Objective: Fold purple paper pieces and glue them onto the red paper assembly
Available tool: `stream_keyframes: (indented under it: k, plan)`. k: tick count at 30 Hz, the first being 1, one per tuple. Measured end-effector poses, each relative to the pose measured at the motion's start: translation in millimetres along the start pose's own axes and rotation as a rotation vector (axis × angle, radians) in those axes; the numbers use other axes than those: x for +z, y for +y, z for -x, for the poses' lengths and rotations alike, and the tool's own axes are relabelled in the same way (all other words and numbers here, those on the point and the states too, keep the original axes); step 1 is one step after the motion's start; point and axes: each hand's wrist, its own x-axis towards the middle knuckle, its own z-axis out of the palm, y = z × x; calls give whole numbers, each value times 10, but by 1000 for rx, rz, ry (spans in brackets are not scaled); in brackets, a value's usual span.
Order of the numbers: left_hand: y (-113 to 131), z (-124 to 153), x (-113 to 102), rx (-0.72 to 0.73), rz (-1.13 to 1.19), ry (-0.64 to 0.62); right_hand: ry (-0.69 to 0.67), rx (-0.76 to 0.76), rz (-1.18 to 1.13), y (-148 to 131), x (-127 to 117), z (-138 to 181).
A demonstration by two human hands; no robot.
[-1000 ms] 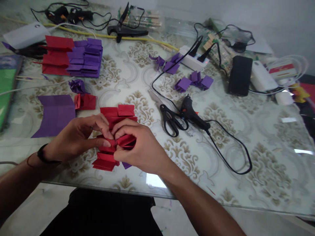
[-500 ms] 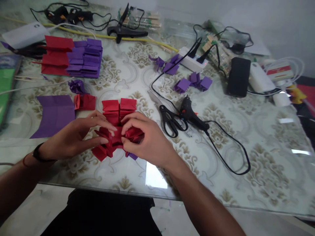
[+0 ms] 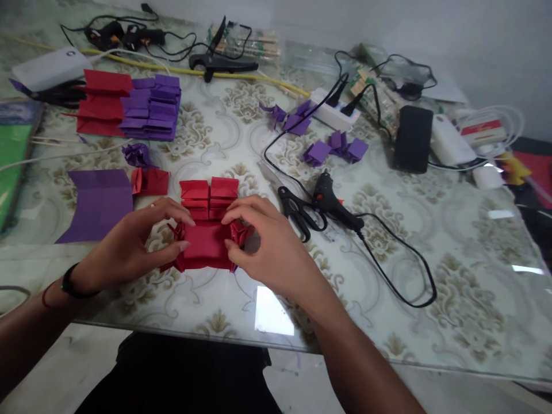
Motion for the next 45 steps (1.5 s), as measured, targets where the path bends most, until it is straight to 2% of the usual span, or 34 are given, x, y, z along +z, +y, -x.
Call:
stream_keyframes:
  k: [4,9,16,20,24,30,36,45]
  plan:
    - [14,-29,-1,26,-61,-4,21,8,97,-28,-9,6]
    - [79,-125,-4,95,-235,-91,12,5,93,-22,14,12]
    - [15,-89,-174,130,-132,-164,36,-135,167,-74,51,16]
    - [-36,-45,-270,167,-114,-231,11,-138,218,-132,49,-8]
    - [-86,-17,-254,190,-151,-155,0,-120,231,-125,36,-11]
    - [-121,1,-171,214,-232,-114,15,-100,259,-92,42,6]
    - [-141,16,-149,197,-155,-106,32,-126,320,-210,103,-91]
    - [-196,11,-134,110,-17,-96,-59,-104,315,-371,254,-276]
